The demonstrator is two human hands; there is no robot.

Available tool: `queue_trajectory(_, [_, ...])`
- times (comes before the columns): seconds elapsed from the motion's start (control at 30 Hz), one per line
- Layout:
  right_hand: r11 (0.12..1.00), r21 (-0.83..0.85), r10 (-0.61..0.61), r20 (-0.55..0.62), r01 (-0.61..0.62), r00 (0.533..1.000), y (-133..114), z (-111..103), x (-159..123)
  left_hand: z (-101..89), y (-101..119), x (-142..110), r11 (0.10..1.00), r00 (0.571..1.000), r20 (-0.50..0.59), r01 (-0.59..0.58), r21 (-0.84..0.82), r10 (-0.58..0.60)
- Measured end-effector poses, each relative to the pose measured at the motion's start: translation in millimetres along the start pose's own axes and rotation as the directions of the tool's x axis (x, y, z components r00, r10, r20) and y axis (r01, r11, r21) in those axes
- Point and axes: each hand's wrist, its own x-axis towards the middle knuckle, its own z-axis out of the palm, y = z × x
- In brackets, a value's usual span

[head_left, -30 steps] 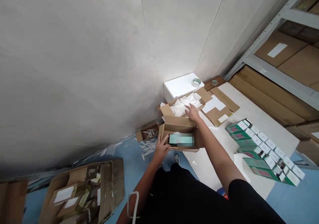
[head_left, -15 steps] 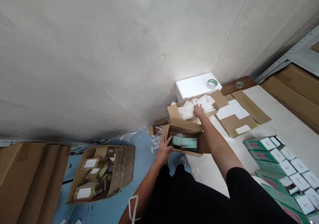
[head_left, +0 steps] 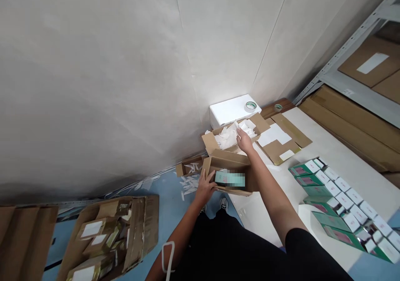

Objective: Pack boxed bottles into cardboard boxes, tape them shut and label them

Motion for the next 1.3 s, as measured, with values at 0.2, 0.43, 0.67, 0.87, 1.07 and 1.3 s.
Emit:
queue_trajectory(0.2, [0.996,0.041,0.088,-0.257,-0.080,0.962,-45,-34,-66,-16.0,-8,5,0.994,0.996,0.039,-0.075,-0.079,0.078])
queue_trajectory(0.43, [0.979,0.077,0.203,-0.444,-0.189,0.872,-88,-30,-180,-12.2,-28,16,0.970,0.976,0.094,-0.182,-0.159,0.199])
queue_trajectory(0.67, [0.944,0.139,0.330,-0.352,-0.300,0.876,-105,15,-274,-8.6,-19,30,0.940,0.937,0.169,-0.269,-0.210,0.305])
queue_trajectory(0.87, [0.903,0.202,0.430,-0.375,-0.380,0.822,-88,1,-303,0.2,9,38,0.927,0.920,0.190,-0.299,-0.225,0.343])
queue_trajectory(1.07, [0.895,0.211,0.447,-0.424,-0.394,0.788,-58,-25,-322,18.9,45,52,0.912,0.893,0.211,-0.360,-0.195,0.397])
queue_trajectory(1.3, [0.876,0.240,0.481,-0.494,-0.417,0.725,-17,-48,-367,49.6,91,71,0.882,0.849,0.244,-0.437,-0.175,0.469])
